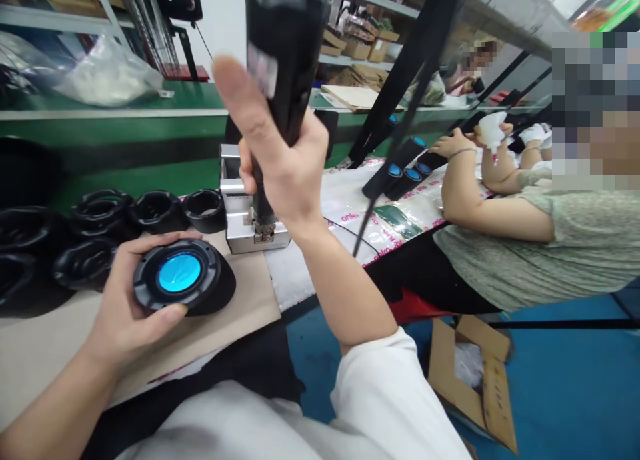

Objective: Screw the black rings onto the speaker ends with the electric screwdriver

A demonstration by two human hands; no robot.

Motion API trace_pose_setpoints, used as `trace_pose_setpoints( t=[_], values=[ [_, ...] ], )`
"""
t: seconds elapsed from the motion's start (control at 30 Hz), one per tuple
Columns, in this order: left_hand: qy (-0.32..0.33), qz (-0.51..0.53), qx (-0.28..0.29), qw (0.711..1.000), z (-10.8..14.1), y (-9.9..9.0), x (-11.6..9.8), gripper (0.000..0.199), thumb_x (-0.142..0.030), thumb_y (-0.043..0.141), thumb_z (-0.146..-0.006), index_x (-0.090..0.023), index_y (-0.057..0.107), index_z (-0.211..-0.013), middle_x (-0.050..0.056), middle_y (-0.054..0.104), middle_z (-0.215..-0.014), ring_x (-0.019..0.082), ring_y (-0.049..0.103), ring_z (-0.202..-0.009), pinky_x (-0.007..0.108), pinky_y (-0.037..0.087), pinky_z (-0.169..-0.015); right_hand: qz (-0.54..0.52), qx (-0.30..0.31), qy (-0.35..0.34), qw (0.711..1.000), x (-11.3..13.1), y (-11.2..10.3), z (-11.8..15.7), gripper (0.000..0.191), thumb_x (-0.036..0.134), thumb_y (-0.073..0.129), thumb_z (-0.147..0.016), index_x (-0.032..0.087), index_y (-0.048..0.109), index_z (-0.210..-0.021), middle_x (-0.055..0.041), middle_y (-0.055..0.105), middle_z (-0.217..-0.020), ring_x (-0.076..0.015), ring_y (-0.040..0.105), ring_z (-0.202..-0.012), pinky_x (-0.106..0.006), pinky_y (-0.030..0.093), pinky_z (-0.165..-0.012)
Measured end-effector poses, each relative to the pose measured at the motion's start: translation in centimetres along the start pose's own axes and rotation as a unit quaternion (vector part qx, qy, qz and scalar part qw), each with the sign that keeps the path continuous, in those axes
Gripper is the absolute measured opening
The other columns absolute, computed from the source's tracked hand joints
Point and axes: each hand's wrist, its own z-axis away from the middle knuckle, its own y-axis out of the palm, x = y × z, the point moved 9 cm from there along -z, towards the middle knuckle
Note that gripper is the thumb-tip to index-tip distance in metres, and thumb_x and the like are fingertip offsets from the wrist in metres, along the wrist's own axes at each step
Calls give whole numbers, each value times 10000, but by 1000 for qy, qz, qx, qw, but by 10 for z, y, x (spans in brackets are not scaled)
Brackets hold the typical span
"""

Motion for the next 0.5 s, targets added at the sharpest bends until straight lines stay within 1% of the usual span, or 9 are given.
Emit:
trace_pose_setpoints(
  t=[0.03, 0.1, 0.17, 0.23, 0.33, 0.4, 0.43, 0.5],
  values=[
    [0, -2, -2, 1000, 1, 0, 0, 726, -276, 922, -785, -253, 567, -1419, 109, 667, -1467, 298, 662, -1375, 366, 516, -1150, 6, -10, 3, 1000, -10, -6, 3, 528, 700, 779, -946, 207, 630, -829, 43, 540, -571, -122, 495, -416, -255, 377, -355],
    [-1, -5, -2, 1000, 1, -1, 0, 738, -276, 925, -784, -253, 566, -1428, 110, 672, -1469, 300, 665, -1371, 367, 514, -1148, 12, -32, 25, 999, -29, -13, 7, 596, 765, 743, -937, 216, 569, -782, 52, 519, -560, -109, 475, -399, -243, 349, -355],
    [5, -6, -1, 1000, 1, -1, -1, 738, -281, 930, -779, -250, 571, -1423, 110, 677, -1462, 303, 670, -1364, 369, 517, -1145, 21, -28, 50, 998, -41, -13, 9, 652, 822, 728, -905, 220, 529, -757, 56, 511, -567, -100, 470, -404, -237, 350, -362],
    [13, -6, -3, 1000, 0, -1, -2, 735, -287, 934, -775, -249, 577, -1417, 107, 679, -1449, 300, 675, -1354, 366, 521, -1141, 23, -17, 69, 997, -46, -11, 12, 657, 831, 737, -891, 220, 535, -758, 56, 509, -567, -99, 466, -405, -238, 346, -358],
    [16, 0, -5, 1000, 0, -1, -1, 735, -284, 930, -782, -256, 575, -1425, 98, 666, -1453, 286, 671, -1356, 352, 521, -1143, 11, -3, 116, 993, -49, -11, 19, 601, 763, 788, -897, 217, 572, -771, 49, 524, -559, -112, 474, -392, -249, 343, -345],
    [17, 6, -5, 1000, 0, 0, 0, 731, -283, 928, -787, -259, 573, -1425, 98, 655, -1461, 283, 663, -1366, 350, 519, -1148, -9, -2, 136, 991, -41, -9, 23, 558, 706, 837, -880, 215, 589, -787, 46, 538, -559, -122, 483, -387, -258, 353, -340],
    [19, 7, -3, 1000, 0, 0, 1, 730, -287, 931, -787, -259, 573, -1423, 101, 651, -1464, 285, 659, -1370, 355, 519, -1149, -21, -13, 127, 992, -30, -7, 22, 540, 688, 848, -874, 214, 597, -807, 48, 541, -568, -120, 479, -396, -259, 354, -345],
    [22, 10, 2, 1000, 0, 1, 1, 740, -310, 940, -786, -256, 568, -1423, 111, 642, -1472, 298, 656, -1371, 375, 521, -1150, -45, -40, 80, 995, 6, -1, 17, 518, 690, 804, -904, 218, 594, -858, 55, 525, -588, -110, 454, -436, -255, 353, -373]
  ],
)
